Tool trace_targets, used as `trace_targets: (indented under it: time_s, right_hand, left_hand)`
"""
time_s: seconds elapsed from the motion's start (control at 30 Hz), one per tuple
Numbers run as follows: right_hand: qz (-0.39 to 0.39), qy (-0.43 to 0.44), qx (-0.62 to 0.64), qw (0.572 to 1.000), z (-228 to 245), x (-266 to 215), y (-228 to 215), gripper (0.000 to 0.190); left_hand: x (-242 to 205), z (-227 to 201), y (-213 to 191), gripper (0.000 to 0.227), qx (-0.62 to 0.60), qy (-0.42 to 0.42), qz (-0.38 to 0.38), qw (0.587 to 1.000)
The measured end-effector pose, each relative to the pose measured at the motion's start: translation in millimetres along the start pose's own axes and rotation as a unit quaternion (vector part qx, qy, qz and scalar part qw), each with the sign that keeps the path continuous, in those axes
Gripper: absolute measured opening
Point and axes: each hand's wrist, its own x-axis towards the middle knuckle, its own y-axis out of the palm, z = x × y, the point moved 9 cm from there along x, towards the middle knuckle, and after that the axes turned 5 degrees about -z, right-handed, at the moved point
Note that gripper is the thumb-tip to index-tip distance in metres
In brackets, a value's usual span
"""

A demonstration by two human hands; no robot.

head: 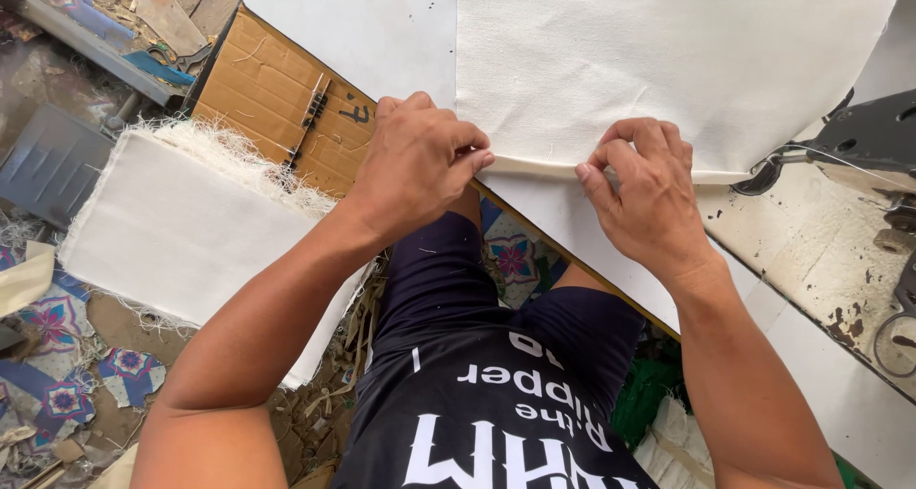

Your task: Folding fabric edges and sewing them using an industrial sewing machine

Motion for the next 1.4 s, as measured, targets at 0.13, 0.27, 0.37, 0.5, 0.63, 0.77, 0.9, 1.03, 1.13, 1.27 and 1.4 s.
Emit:
trace_targets:
  time_s: [0.13,0.27,0.37,0.5,0.63,0.77,0.9,1.03,1.13,1.27,1.4]
  right_hand:
    - [0.013,0.024,-0.019,0.999,4.2,5.5,1.3,0.023]
    - [-0.03,0.002,-0.02,0.999,19.2,7.8,-3.6,0.009]
    - [-0.106,-0.095,-0.043,0.989,53.4,3.8,-5.0,0.002]
    - [-0.172,-0.17,-0.085,0.966,128.1,1.1,-7.3,0.015]
    - [-0.21,-0.153,-0.114,0.959,139.8,-7.8,12.6,0.041]
    - [-0.223,-0.128,-0.189,0.948,151.9,-2.3,8.4,0.033]
    - [-0.254,-0.125,-0.206,0.937,153.3,-1.8,9.4,0.01]
    - [-0.258,-0.132,-0.157,0.944,171.8,-18.3,-8.6,0.015]
    - [-0.226,-0.124,-0.13,0.957,175.4,-49.0,-23.0,0.015]
    - [-0.196,-0.132,-0.115,0.965,175.9,-111.1,-46.6,0.02]
    - [-0.193,-0.105,-0.094,0.971,158.6,-171.3,-62.1,0.018]
  left_hand:
    - [4.9,2.1,-2.9,0.007,0.024,-0.025,0.002,0.999]
    - [10.8,-2.1,-6.4,0.01,0.035,-0.038,0.018,0.999]
    - [12.0,-2.1,-7.0,0.011,0.039,-0.048,0.023,0.998]
    - [11.4,1.0,-7.4,0.013,0.055,-0.045,0.026,0.997]
    - [6.5,18.3,-9.7,0.011,0.065,-0.023,0.06,0.996]
    - [-8.8,-2.5,-12.6,0.029,0.165,0.177,0.074,0.967]
    - [-26.2,-17.8,-15.3,0.022,0.203,0.346,-0.046,0.915]
    - [-51.6,-54.0,-32.8,0.007,0.132,0.396,-0.071,0.906]
    - [-62.6,-80.1,-16.3,0.011,0.14,0.401,0.046,0.904]
    - [-41.2,-126.1,15.8,0.017,0.011,0.391,0.086,0.916]
    - [28.0,-172.0,126.6,0.019,-0.046,0.395,0.099,0.912]
